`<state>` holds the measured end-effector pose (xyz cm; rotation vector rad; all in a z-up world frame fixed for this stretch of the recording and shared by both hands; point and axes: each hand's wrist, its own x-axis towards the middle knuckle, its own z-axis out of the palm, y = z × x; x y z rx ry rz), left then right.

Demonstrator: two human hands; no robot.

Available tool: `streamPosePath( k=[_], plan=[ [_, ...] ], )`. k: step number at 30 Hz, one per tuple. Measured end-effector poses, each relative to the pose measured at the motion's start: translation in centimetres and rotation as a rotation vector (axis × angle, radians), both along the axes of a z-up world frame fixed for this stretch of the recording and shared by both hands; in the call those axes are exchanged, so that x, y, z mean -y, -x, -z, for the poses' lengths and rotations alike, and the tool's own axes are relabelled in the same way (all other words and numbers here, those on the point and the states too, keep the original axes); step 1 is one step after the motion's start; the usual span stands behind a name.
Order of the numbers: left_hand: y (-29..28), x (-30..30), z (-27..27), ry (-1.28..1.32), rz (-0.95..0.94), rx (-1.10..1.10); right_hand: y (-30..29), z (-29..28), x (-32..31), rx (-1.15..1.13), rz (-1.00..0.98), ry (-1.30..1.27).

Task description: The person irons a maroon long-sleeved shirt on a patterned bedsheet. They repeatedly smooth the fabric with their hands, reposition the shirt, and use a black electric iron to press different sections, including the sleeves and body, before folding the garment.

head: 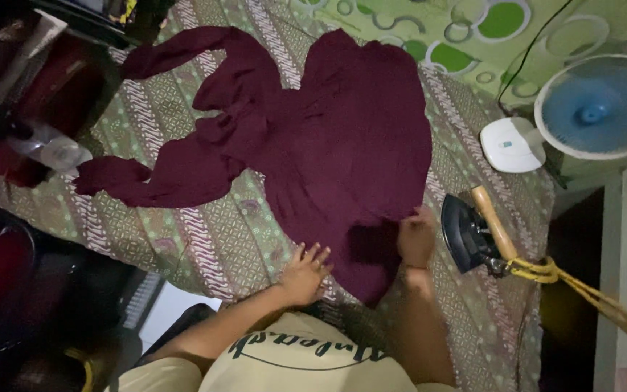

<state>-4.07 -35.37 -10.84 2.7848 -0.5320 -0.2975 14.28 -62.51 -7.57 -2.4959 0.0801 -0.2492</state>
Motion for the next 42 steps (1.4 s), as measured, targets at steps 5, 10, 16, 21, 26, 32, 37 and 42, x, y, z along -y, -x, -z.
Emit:
streamPosePath(
  k=[5, 10, 16, 21, 26, 32, 37, 42],
  plan=[
    [1.0, -0.1, 0.4, 0.441, -0.045, -0.009, -6.7, -4.9, 10.7, 0.155, 0.208, 0.532],
    [-1.0, -4.3, 1.1, 0.642, -0.441, 0.064, -10.4, -2.3, 18.8, -0.331, 0.069, 0.634],
    [-3.6, -12.1, 0.6, 0.680, -1.003, -0.142, -8.7, 3.3, 21.5, -0.449, -0.065, 0.682],
    [-7.7, -16.4, 3.7, 1.073, -1.200, -0.040, 2.3, -2.1, 14.4, -0.474, -0.039, 0.462],
    [-11.8, -18.9, 2.4, 1.517, -1.251, -0.364, 8.2, -2.6, 14.8, -0.388, 0.109, 0.304],
    [-18.4, -20.2, 8.3, 1.285, -1.310, -0.396, 11.1, -15.6, -0.4, -0.363, -0.006, 0.325],
    [-22.1, -21.5, 15.0, 0.992, -1.441, 0.014, 8.8, -13.3, -10.7, -0.402, -0.148, 0.211],
    [-20.6, -23.6, 13.0, 0.974, -1.327, 0.054, 6.2, -5.6, -19.1, -0.310, -0.425, 0.279]
  ],
)
